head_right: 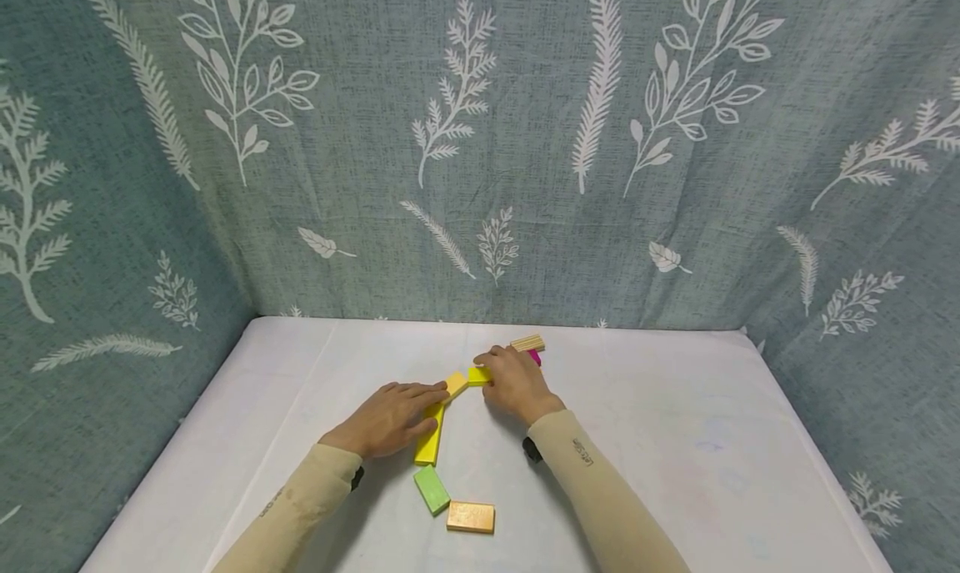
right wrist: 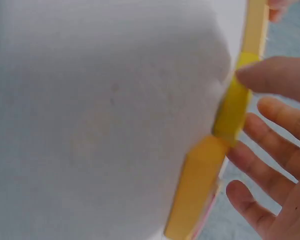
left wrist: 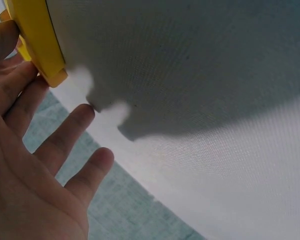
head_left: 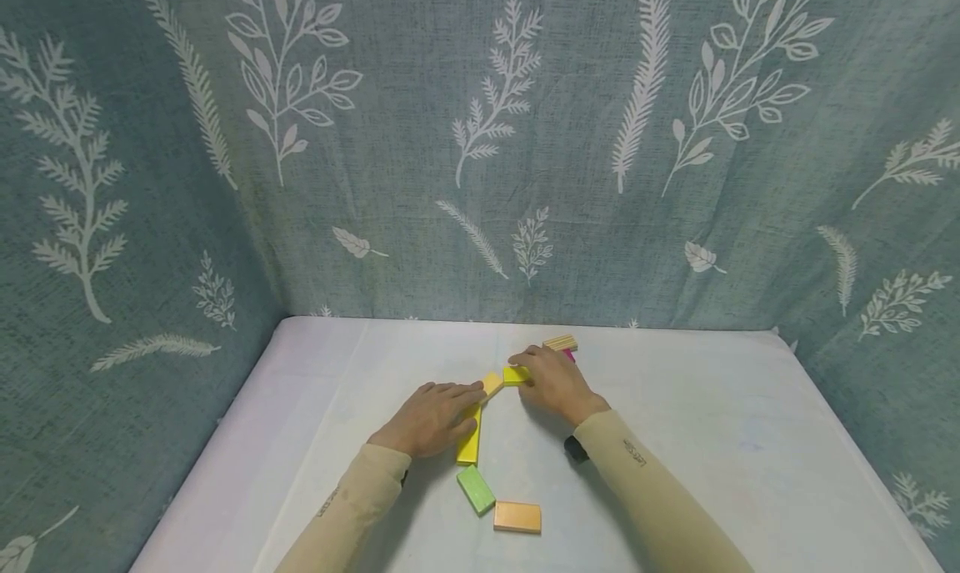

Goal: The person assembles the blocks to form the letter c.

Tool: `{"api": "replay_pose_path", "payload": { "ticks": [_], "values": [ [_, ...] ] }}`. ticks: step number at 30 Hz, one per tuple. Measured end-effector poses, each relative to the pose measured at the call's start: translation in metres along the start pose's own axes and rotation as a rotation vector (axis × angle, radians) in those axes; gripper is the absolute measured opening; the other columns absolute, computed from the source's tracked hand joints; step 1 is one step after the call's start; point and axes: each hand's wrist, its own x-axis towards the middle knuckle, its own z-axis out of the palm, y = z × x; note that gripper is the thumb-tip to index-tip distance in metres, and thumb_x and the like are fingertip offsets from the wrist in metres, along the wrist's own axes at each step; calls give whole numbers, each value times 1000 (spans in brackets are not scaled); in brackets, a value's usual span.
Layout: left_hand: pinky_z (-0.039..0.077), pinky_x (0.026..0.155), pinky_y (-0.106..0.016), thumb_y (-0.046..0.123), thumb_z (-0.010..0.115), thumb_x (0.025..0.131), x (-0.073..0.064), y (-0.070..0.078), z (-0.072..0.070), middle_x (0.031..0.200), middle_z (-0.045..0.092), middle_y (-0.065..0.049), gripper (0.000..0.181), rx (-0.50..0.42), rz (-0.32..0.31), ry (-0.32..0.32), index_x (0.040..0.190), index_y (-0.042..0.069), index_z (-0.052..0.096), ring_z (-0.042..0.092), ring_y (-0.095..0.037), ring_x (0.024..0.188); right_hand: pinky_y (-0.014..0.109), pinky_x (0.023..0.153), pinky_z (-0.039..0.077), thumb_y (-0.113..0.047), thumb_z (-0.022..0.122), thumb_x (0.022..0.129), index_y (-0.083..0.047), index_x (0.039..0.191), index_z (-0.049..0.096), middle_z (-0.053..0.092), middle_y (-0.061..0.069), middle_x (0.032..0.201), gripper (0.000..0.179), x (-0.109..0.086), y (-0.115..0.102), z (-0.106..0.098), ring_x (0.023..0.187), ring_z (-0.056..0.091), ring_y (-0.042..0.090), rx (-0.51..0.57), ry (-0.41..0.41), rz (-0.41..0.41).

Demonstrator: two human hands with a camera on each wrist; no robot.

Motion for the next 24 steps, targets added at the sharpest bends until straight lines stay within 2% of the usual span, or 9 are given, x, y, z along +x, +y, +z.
{"api": "replay_pose_path", "payload": {
  "ticks": [4, 7, 11, 14, 20, 24],
  "values": [
    [39, 112, -55, 34, 56, 105, 0, 0, 1, 154, 49, 0, 44, -2, 0, -10, 146, 20, 55, 49, -26, 137, 44, 95, 54, -23, 75, 92, -15, 130, 68, 67, 5, 126, 40, -9, 7, -11, 112, 64, 25, 57, 39, 25],
    [39, 112, -54, 33, 56, 105, 0, 1, 0, 153, 50, 0, 44, -6, -9, -14, 146, 19, 56, 49, -26, 137, 45, 90, 56, -20, 71, 94, -12, 132, 67, 66, 7, 129, 38, -17, 16, -20, 106, 66, 26, 123, 96, 38],
    [39, 112, -52, 32, 56, 105, 0, 1, 0, 153, 50, 0, 43, -3, -13, -4, 146, 19, 56, 50, -25, 137, 46, 91, 56, -16, 72, 94, -11, 132, 67, 65, 7, 131, 39, -27, 28, -28, 106, 66, 26, 171, 152, 45],
    [39, 113, -53, 33, 55, 105, -1, 1, 0, 153, 50, 1, 43, -4, -14, 1, 146, 19, 56, 49, -25, 137, 47, 100, 53, -13, 72, 93, -11, 129, 69, 65, 5, 131, 37, -33, 35, -31, 116, 64, 26, 182, 189, 10],
    [38, 113, -54, 33, 56, 104, -1, 1, 0, 153, 50, 0, 44, -8, -17, -3, 146, 19, 56, 48, -27, 138, 46, 101, 52, -4, 74, 90, -7, 126, 70, 67, 9, 131, 37, -41, 43, -28, 120, 63, 27, 205, 282, -121],
    [38, 113, -54, 33, 56, 104, -1, 1, 0, 154, 49, 0, 44, -16, -10, -5, 147, 19, 55, 48, -26, 138, 47, 98, 54, -5, 75, 89, -8, 128, 69, 66, 9, 131, 40, -44, 44, -28, 116, 64, 27, 186, 281, -123]
  ]
}}
